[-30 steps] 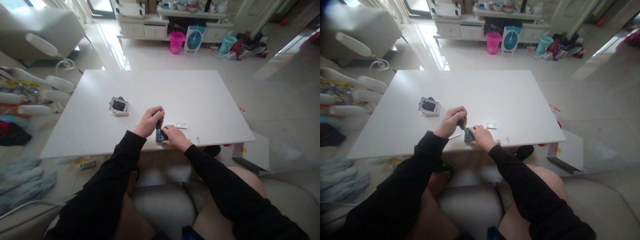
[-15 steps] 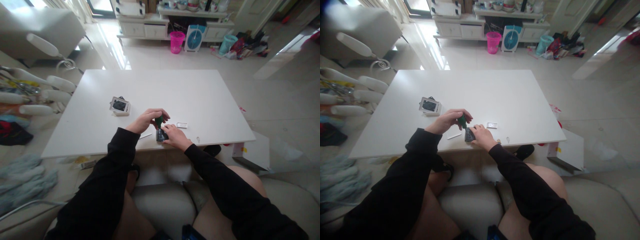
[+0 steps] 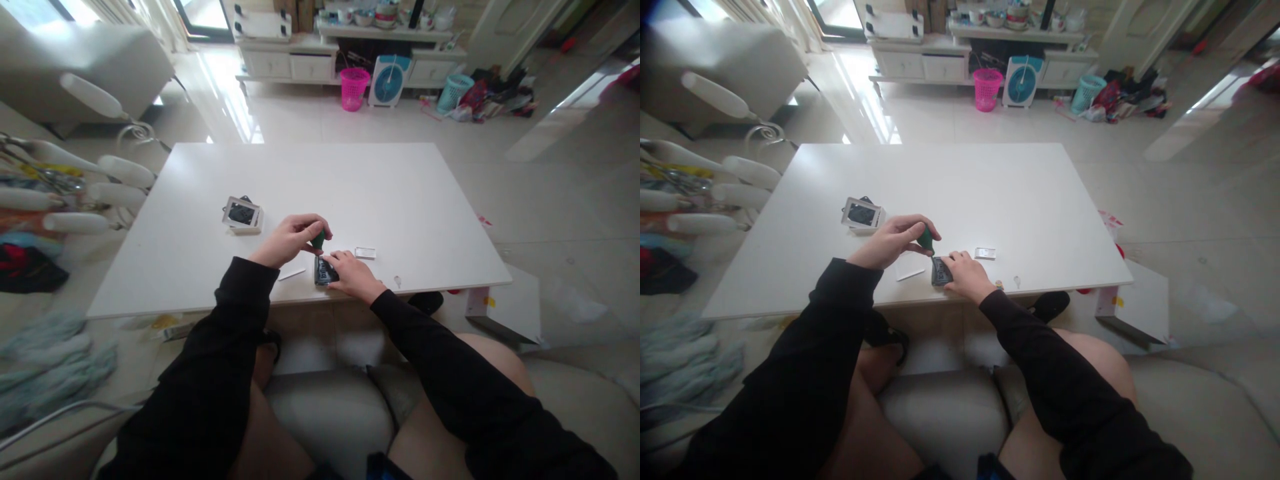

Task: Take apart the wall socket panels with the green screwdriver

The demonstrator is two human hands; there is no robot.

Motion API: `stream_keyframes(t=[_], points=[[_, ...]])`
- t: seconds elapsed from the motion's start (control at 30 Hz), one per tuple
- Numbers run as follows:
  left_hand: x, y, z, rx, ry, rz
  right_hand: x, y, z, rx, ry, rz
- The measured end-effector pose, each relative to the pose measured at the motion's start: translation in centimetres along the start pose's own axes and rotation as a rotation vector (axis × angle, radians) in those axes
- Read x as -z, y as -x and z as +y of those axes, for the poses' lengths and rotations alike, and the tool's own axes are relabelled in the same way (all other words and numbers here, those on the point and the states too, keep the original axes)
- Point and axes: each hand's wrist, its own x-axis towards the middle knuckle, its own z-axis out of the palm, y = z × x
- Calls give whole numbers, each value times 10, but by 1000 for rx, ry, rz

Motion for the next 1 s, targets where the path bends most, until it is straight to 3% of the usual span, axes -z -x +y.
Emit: stream_keyframes(t=[0.13,0.17,0.23,0.3,0.47,0.6,0.83,1.0], points=[[-21,-7,-10,-57,-5,417,0,0,0,-1,0,12],[-25,-7,-11,-73,-18,465,0,0,-1,0,-1,15],[-29,-8,-13,-73,-41,411,0,1,-1,0,1,17],[-27,-7,-11,-58,-42,270,1,1,-1,2,5,12],[-4,-4,-8,-27,86,-33,1,1,-1,6,9,7],[9,-1,-2,21,8,-167,1,1,-2,4,23,4],[9,0,5,-54,-102,-187,2,1,-2,-2,29,5],[1,-1,-3,-116,-74,-66,1,1,0,2,24,6]])
